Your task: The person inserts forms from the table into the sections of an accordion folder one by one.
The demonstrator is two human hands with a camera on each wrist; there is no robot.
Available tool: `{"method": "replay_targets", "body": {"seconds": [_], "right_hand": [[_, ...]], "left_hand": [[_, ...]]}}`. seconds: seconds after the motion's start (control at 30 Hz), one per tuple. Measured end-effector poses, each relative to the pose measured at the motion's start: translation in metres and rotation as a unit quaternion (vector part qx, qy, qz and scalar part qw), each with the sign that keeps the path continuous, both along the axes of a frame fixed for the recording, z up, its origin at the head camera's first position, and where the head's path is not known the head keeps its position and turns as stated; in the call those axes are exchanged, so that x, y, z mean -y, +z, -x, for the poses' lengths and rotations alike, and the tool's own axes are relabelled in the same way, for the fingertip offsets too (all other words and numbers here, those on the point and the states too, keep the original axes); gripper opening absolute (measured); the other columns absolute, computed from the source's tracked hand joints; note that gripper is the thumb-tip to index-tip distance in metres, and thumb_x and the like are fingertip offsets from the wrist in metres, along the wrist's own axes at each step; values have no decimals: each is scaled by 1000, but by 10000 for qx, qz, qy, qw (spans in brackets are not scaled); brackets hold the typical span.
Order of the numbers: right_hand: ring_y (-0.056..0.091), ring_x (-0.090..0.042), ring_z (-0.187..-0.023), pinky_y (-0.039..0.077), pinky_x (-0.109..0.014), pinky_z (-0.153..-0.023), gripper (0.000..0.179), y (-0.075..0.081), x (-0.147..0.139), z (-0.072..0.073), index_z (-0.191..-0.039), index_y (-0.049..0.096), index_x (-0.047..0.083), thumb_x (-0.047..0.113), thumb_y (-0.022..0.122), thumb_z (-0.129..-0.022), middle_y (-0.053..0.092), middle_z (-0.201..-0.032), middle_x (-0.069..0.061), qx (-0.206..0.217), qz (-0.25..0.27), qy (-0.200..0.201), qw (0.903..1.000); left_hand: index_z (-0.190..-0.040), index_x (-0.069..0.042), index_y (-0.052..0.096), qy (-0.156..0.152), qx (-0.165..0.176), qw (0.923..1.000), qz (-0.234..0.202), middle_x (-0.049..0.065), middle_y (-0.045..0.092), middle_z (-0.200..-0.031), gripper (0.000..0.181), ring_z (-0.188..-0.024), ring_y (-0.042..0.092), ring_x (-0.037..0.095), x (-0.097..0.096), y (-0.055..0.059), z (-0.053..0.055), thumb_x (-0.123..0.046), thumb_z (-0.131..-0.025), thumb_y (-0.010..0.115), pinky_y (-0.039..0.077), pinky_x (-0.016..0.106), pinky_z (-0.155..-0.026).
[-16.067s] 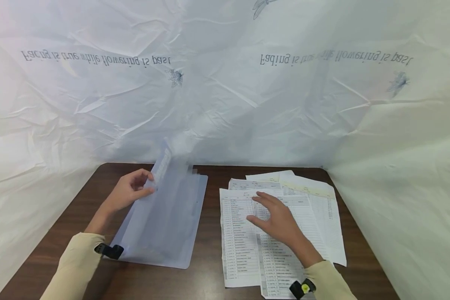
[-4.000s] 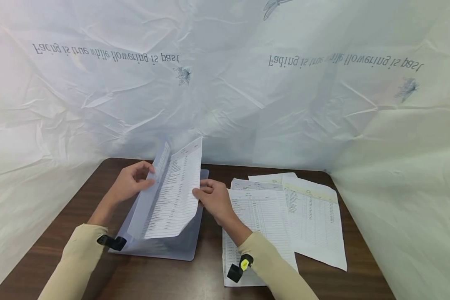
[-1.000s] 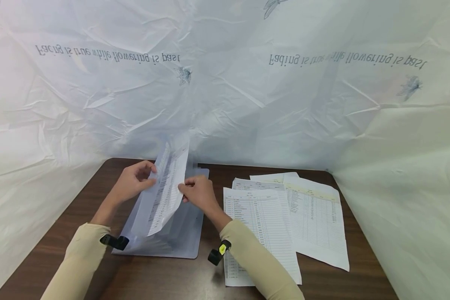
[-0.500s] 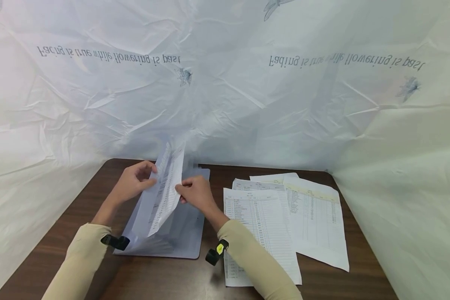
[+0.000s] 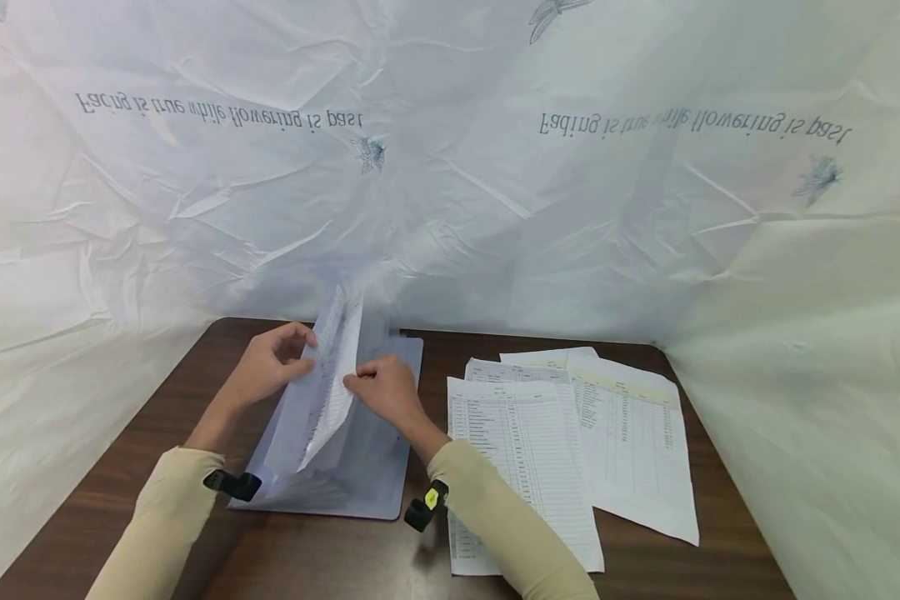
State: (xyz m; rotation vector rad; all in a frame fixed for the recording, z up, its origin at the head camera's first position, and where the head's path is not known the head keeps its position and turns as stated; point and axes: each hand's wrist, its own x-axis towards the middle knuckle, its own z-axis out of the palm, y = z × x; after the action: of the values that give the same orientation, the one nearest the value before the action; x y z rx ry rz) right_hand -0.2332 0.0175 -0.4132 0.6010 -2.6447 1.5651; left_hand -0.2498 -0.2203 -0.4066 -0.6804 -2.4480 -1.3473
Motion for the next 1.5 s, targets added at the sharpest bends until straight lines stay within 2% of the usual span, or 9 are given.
{"method": "replay_targets", "body": {"seconds": [0.37, 0.53, 0.67, 0.9, 1.03, 1.17, 1.4, 1.5], "right_hand": [[43, -7, -49, 34, -23, -51, 20, -4, -1, 2, -79, 78, 10, 22, 72, -93, 53, -56, 8, -126, -160, -89, 9998], [48, -7, -52, 40, -24, -54, 19, -2, -6, 0, -95, 81, 10, 27, 73, -94, 58, -61, 6, -56, -79, -33, 9999], [49, -10, -51, 41, -26, -53, 19, 2, -15, -4, -104, 80, 12, 28, 74, -95, 60, -63, 2, -206, -37, 96, 9997], [65, -8, -72, 52, -28, -63, 24, 11, -41, -8, -110, 79, 14, 30, 75, -94, 74, -89, 4, -691, 88, 204, 9974], [67, -11, -77, 54, -30, -66, 27, 13, -62, -13, -113, 78, 14, 31, 76, -93, 76, -96, 2, -975, 211, 197, 9948], [68, -11, -80, 55, -30, -67, 26, 10, -88, -18, -113, 78, 15, 30, 78, -92, 76, -97, 3, -1197, 204, -13, 9926], [69, -11, -83, 57, -29, -71, 29, -6, -135, -28, -114, 77, 16, 32, 79, -91, 76, -100, 3, -1226, -133, -700, 9899], [70, -12, -85, 57, -30, -72, 30, -15, -157, -32, -116, 77, 16, 31, 79, -90, 76, -100, 3, -1212, -293, -938, 9878]], "left_hand": [[-106, -9, 65, 37, 64, 10000, -38, 8, 68, -105, 19, -93, 66, 20, -4, -2, -1, -5, -89, 72, 55, 38, -71], [-105, -9, 65, 143, 49, 9999, -49, 8, 68, -106, 19, -92, 66, 19, -3, -3, 1, -6, -89, 73, 54, 34, -71], [-104, -9, 65, 199, -9, 9998, -44, 7, 68, -103, 19, -91, 65, 17, -1, -2, 2, -6, -88, 74, 52, 30, -71], [-106, -7, 65, 333, 64, 9994, 42, 9, 68, -106, 21, -94, 65, 21, 1, 1, 1, -5, -88, 76, 51, 32, -73], [-108, -4, 65, 328, 62, 9994, 33, 12, 68, -108, 23, -95, 65, 24, 1, 3, 0, -4, -87, 76, 50, 30, -73], [-109, -3, 65, 293, 54, 9996, 18, 14, 68, -108, 24, -95, 64, 25, 1, 3, 0, -3, -87, 76, 50, 31, -73], [-105, -7, 64, 337, 27, 9994, 42, 8, 67, -102, 19, -90, 62, 17, 4, 0, 1, -5, -88, 74, 49, 27, -71], [-105, -7, 64, 281, 26, 9996, 11, 9, 67, -102, 19, -89, 62, 17, 3, -1, 1, -6, -89, 74, 49, 25, -71]]}}
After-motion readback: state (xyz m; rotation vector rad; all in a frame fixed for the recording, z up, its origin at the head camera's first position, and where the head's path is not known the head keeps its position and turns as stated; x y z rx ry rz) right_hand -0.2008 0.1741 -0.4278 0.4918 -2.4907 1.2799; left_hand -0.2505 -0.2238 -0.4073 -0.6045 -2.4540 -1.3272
